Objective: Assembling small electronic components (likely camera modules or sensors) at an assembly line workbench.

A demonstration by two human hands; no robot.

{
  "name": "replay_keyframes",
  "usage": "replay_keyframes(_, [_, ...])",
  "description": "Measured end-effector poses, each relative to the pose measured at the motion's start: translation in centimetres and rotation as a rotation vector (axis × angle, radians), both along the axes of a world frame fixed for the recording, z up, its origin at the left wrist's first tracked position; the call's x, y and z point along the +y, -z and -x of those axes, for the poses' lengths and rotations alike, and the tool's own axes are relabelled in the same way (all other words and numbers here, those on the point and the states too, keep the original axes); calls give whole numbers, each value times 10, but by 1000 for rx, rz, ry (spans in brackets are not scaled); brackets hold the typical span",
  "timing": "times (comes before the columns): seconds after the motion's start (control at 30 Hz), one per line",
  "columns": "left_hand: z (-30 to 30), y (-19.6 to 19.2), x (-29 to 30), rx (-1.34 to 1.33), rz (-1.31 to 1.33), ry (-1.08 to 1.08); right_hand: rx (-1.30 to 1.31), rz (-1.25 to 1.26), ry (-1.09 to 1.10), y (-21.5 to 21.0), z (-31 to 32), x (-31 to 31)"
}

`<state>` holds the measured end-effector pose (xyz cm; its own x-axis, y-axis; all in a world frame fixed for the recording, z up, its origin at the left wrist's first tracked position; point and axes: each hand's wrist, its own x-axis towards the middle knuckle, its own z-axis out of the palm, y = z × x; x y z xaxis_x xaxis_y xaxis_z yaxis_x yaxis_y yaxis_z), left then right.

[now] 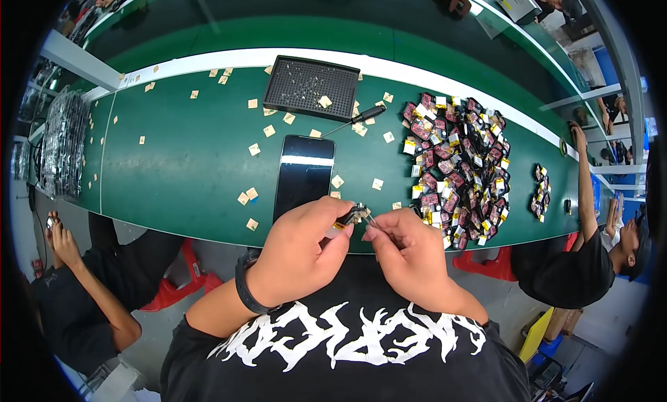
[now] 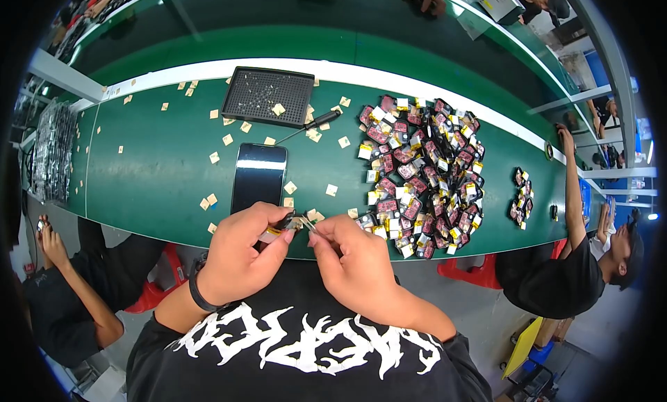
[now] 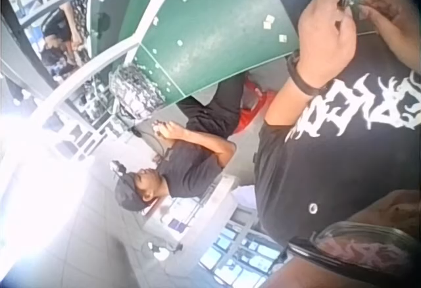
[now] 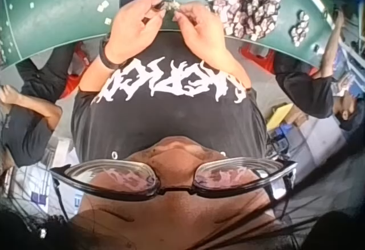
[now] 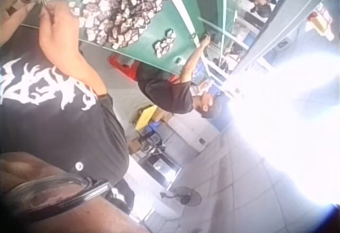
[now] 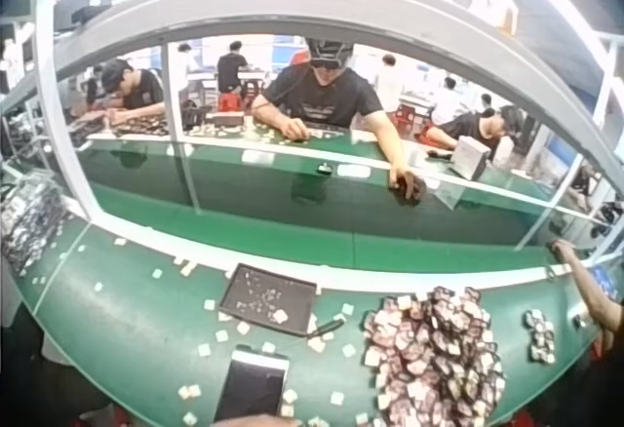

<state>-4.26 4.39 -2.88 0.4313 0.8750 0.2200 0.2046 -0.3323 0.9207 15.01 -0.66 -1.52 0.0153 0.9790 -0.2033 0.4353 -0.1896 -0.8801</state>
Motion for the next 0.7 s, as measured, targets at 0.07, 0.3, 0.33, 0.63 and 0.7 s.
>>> replay_keyframes(0.07, [4,-7,2,-46,275,89,39,-77,14,2,1,-4])
replay_keyframes(0.3, [6,0,-3,-89,395,57,-86,-100,-73,-10,-1,-4])
replay_keyframes(0.33, [6,-1,-3,-70,335,37,-46,-34,-62,-10,-1,-4])
replay_keyframes(0.63, [6,5,-5,-59,124,42,553,288,93,-1,-3,-4])
replay_keyframes(0.7, [8,6,-3,-58,125,64,589,319,102,-1,-3,-5])
